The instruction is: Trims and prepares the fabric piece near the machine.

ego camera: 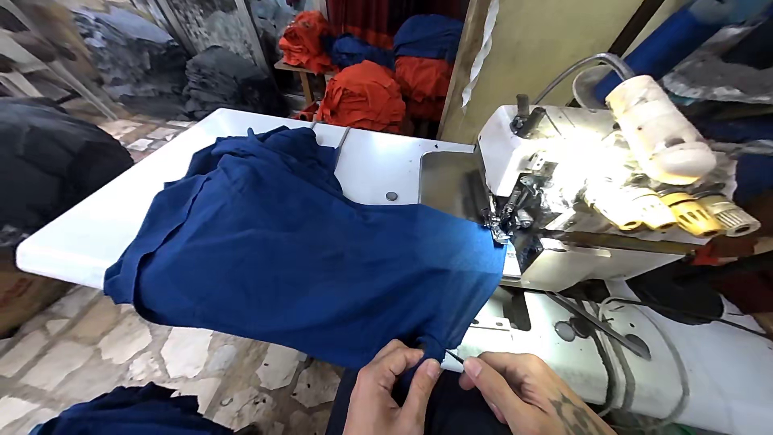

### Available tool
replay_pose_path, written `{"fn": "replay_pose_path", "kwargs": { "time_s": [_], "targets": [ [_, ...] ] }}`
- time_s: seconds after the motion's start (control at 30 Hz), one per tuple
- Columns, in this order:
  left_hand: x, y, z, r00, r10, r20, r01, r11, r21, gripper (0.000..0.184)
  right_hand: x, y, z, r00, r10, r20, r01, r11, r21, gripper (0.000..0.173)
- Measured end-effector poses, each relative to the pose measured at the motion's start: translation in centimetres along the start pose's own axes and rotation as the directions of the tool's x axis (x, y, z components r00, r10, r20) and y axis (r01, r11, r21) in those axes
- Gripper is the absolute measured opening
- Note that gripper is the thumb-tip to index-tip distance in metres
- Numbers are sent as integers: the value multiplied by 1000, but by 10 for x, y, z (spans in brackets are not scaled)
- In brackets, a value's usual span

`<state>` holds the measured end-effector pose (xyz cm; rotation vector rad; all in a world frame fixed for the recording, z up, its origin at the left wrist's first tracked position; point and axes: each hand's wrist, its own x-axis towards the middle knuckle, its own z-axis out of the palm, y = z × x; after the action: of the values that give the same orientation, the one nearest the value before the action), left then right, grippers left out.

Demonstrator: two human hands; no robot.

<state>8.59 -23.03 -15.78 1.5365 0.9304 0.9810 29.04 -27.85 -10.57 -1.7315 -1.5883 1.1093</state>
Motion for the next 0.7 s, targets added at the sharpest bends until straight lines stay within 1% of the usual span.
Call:
{"fn": "replay_pose_path", "kwargs": {
  "time_s": [0.13,0.23,0.33,0.4,0.5,0.7],
  "targets": [
    [0,-1,0,1000,11,9,-11,1000,12,16,0,3,1,1000,-2,-16,3,1000,17,42],
    [1,0,-2,1000,7,18,-7,1000,16,17,-1,-6,-2,999,34,16,-35,999,38,45],
    [1,0,-2,1000,23,7,-24,999,38,18,3,3,2,999,-47,-4,48,997,54,42],
    [1,0,-1,998,57,-12,-56,996,72,17,4,6,3,997,-74,-3,74,995,64,44],
    [-1,3,2,995,99,-34,-94,986,140,17,6,8,3,997,-81,-15,82,994,67,47],
    [-2,7,2,989,146,-37,-133,962,236,18,7,3,8,993,-85,-81,88,995,38,42]
  ]
}}
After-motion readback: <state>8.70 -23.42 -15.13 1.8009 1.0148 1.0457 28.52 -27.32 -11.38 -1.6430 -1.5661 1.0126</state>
